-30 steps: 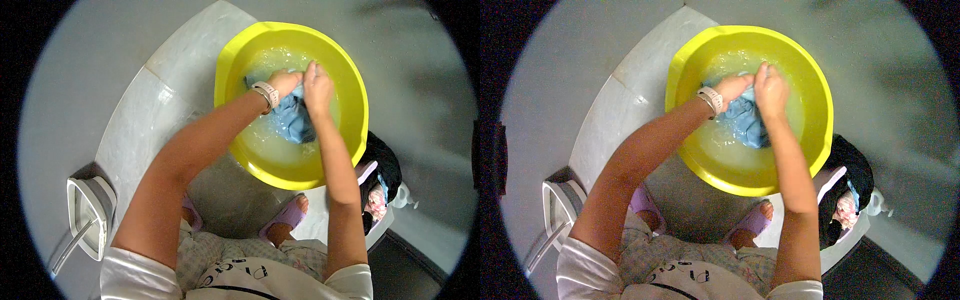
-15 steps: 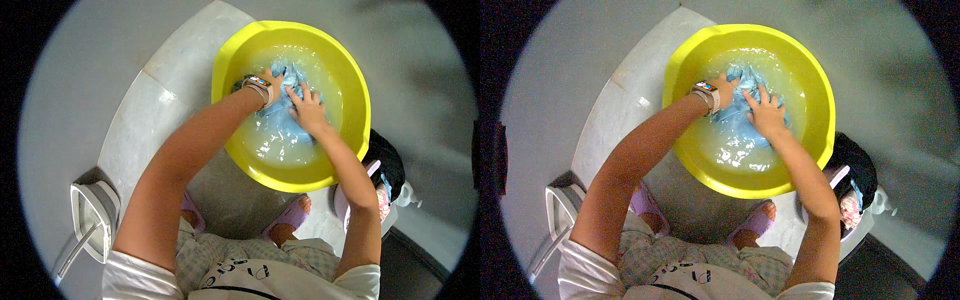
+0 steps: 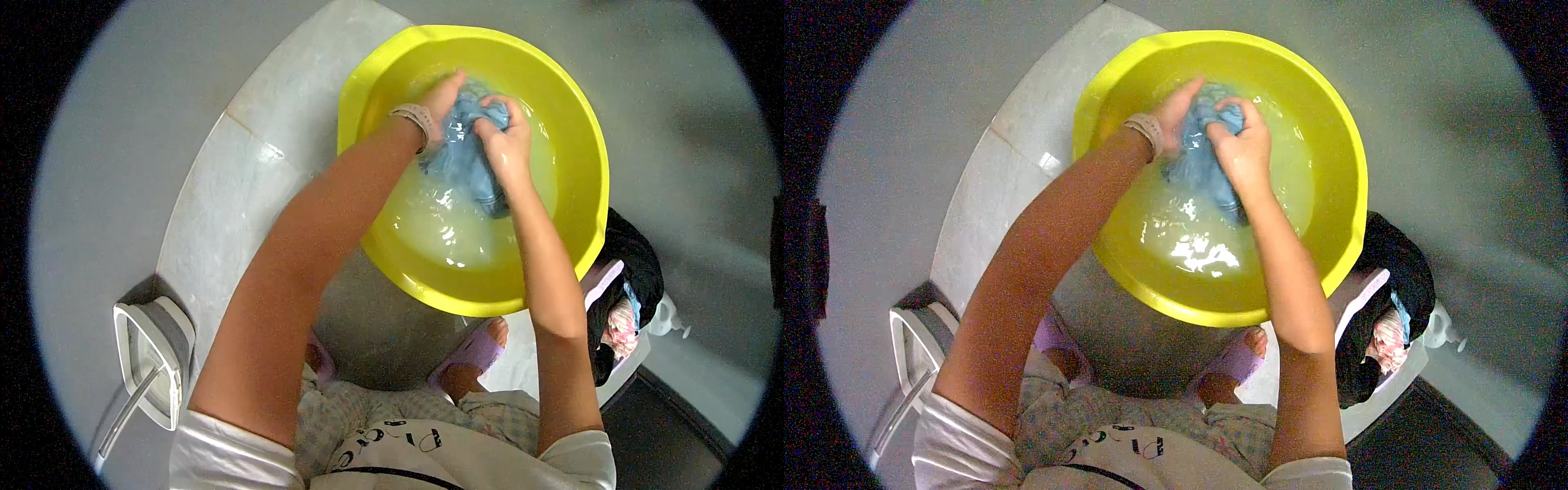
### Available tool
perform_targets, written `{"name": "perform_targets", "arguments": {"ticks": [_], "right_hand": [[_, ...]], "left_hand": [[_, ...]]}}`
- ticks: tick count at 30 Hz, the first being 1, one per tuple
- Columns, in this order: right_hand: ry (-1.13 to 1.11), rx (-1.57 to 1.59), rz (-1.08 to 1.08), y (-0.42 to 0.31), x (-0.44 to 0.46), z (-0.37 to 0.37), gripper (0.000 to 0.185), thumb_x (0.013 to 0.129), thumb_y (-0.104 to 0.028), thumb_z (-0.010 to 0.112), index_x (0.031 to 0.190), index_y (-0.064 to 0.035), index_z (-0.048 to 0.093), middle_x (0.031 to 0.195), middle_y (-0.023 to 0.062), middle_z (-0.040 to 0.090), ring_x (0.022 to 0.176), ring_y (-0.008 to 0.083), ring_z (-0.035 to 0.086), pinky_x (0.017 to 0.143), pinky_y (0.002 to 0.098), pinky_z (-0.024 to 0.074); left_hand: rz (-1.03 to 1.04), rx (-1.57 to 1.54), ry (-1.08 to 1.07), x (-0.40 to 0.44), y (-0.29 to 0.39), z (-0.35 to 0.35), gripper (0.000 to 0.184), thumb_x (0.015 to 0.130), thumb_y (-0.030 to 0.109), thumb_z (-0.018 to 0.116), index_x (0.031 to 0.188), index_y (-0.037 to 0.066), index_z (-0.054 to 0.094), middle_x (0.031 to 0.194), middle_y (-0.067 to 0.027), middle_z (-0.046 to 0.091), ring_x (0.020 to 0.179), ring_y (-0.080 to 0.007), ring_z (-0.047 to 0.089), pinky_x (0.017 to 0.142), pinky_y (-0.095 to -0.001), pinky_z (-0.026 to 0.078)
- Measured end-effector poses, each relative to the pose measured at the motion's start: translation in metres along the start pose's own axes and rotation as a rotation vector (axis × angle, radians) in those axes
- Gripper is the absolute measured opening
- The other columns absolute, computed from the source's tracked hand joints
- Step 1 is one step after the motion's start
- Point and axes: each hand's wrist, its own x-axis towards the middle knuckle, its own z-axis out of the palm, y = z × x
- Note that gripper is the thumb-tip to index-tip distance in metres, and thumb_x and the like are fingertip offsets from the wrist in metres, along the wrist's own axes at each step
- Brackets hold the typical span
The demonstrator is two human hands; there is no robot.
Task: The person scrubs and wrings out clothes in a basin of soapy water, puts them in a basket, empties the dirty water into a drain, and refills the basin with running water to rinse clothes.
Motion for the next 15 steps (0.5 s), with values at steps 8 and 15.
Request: {"name": "perform_targets", "arguments": {"ticks": [8, 15], "right_hand": [[0.114, -0.471, -0.369, -0.036, -0.004, 0.008, 0.031, 0.072, -0.036, 0.058, 0.087, -0.0083, 0.055, 0.085, 0.0174, 0.054, 0.077, 0.0359, 0.054, 0.066, 0.0410, 0.0447], [0.100, -0.845, -0.132, 0.004, 0.016, -0.040, 0.034, 0.078, -0.037, 0.049, 0.085, -0.0045, 0.055, 0.084, 0.0201, 0.056, 0.076, 0.0364, 0.055, 0.068, 0.0436, 0.0444]], "left_hand": [[0.138, 0.063, -0.053, -0.015, -0.007, 0.002, 0.027, 0.085, 0.025, 0.039, 0.098, 0.008, 0.055, 0.092, -0.0076, 0.060, 0.079, -0.0185, 0.058, 0.078, -0.0322, 0.045], [0.352, 0.886, 0.188, -0.006, -0.004, -0.002, 0.036, 0.077, 0.026, 0.053, 0.103, 0.002, 0.054, 0.096, -0.0122, 0.059, 0.086, -0.0218, 0.057, 0.078, -0.0304, 0.044]]}}
